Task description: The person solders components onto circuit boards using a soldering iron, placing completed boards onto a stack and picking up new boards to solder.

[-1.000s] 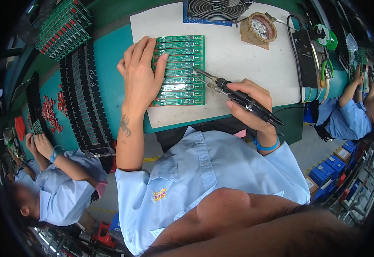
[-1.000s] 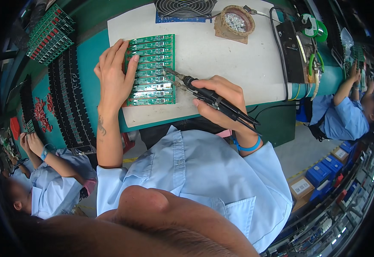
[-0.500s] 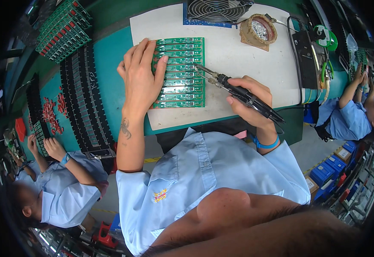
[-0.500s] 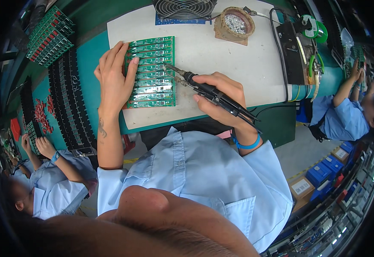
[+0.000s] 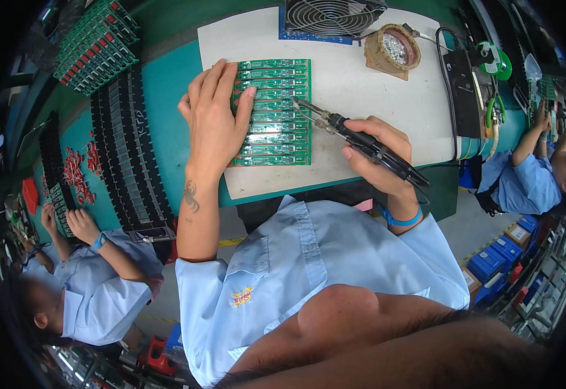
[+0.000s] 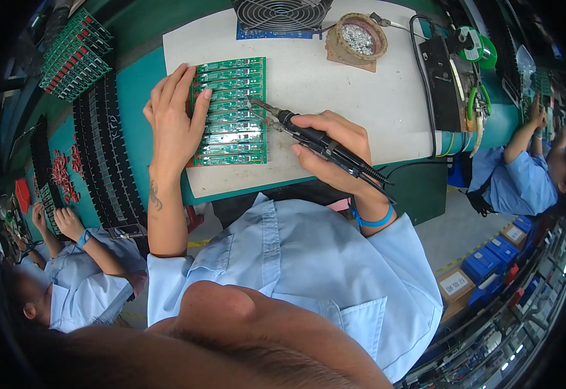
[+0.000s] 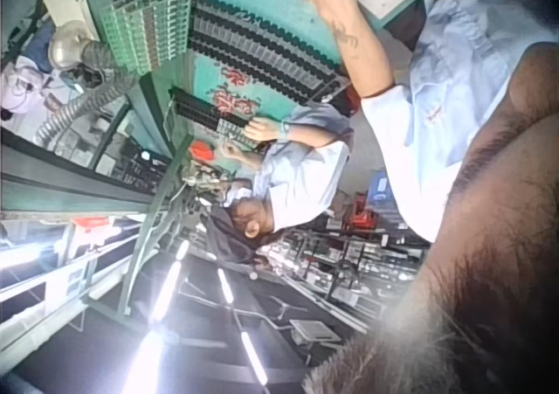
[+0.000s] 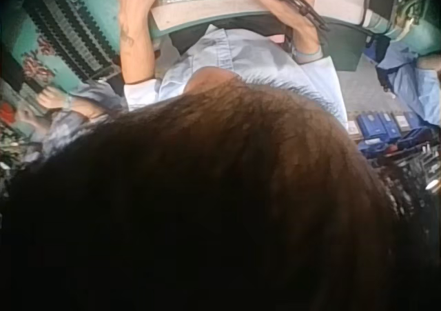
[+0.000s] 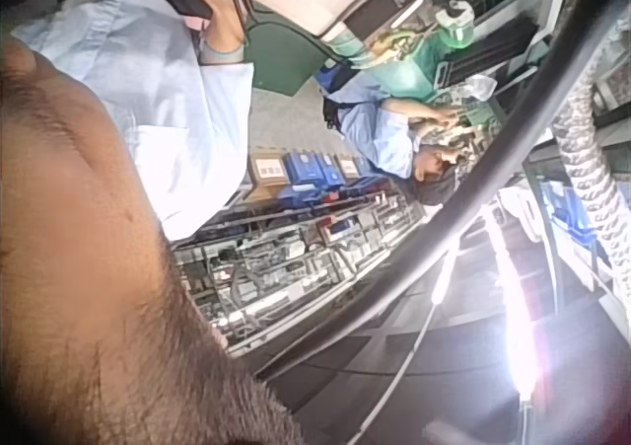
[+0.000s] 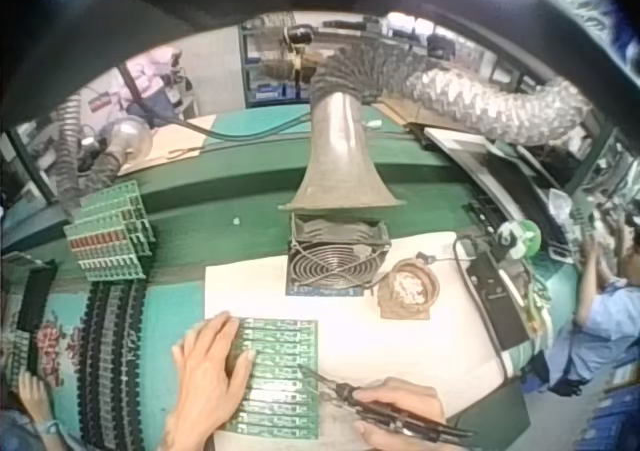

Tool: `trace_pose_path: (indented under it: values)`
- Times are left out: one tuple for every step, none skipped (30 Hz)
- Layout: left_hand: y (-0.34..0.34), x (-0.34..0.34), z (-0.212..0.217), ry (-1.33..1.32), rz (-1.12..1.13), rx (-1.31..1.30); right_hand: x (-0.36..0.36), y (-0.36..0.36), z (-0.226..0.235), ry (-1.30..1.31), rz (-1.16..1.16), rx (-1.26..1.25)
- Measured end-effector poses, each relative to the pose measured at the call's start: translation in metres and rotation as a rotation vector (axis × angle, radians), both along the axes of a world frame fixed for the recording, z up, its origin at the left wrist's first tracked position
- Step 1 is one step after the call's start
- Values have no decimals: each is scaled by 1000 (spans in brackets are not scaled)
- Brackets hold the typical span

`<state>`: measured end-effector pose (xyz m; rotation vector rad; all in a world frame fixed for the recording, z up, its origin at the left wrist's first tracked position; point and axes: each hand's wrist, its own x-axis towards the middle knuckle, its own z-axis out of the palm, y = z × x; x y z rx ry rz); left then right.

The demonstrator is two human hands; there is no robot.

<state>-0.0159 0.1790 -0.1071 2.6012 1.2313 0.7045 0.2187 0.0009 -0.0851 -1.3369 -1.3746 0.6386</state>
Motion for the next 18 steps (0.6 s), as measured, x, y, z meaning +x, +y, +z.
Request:
trace_pose_path:
  values:
    - [0,0,0,3,0,-4,0,0,1,-3,0,-1]
    - [0,0,1,5,1,-7,0,1,1,-7,-1,-1]
    - [0,0,1,8,1,-10,0,1,1,-10,-2,-1]
    - [0,0,2,8,0,-9,0,1,1,-10,-3,0]
    - [1,0,1,5,1,-10,0,0,1,-11,-1,1]
    - [1,0,1,2,1,-11,0,0,0,-12,0,3]
    - [1,1,1,-1,1,-12,0,0,0,-13,1,5]
    - [1,1,1,-3,2,-13,1,0,0,-14,1,6]
    - [1,1,1,-4,0,-12,1,-1,0,-15,0,7]
    - [1,1,0,-7,-1,-11,2,-2,2,-23,-27,16]
    - [1,1,-1,-12,-3,-10,4,-4,4,-32,-54,25]
    - [2,1,-1,-16,-5,-9,6,-6,6,-40,-81,34]
    - [2,1,-2,-21,-7,-8,8,-8,7,-50,-108,43]
    - [2,0,-2,-19,-5,-8,14,-14,7,-53,-140,0]
    - [2,-1,-3,-23,-2,-10,19,-20,6,-57,-171,-44]
    - [2,0,-3,-27,-3,-11,21,-20,0,-56,-174,-43]
    - [2,1,-2,-32,-3,-12,22,-20,-10,6,-355,65]
    - [2,1,-2,-36,-3,-13,24,-19,-17,69,-535,173]
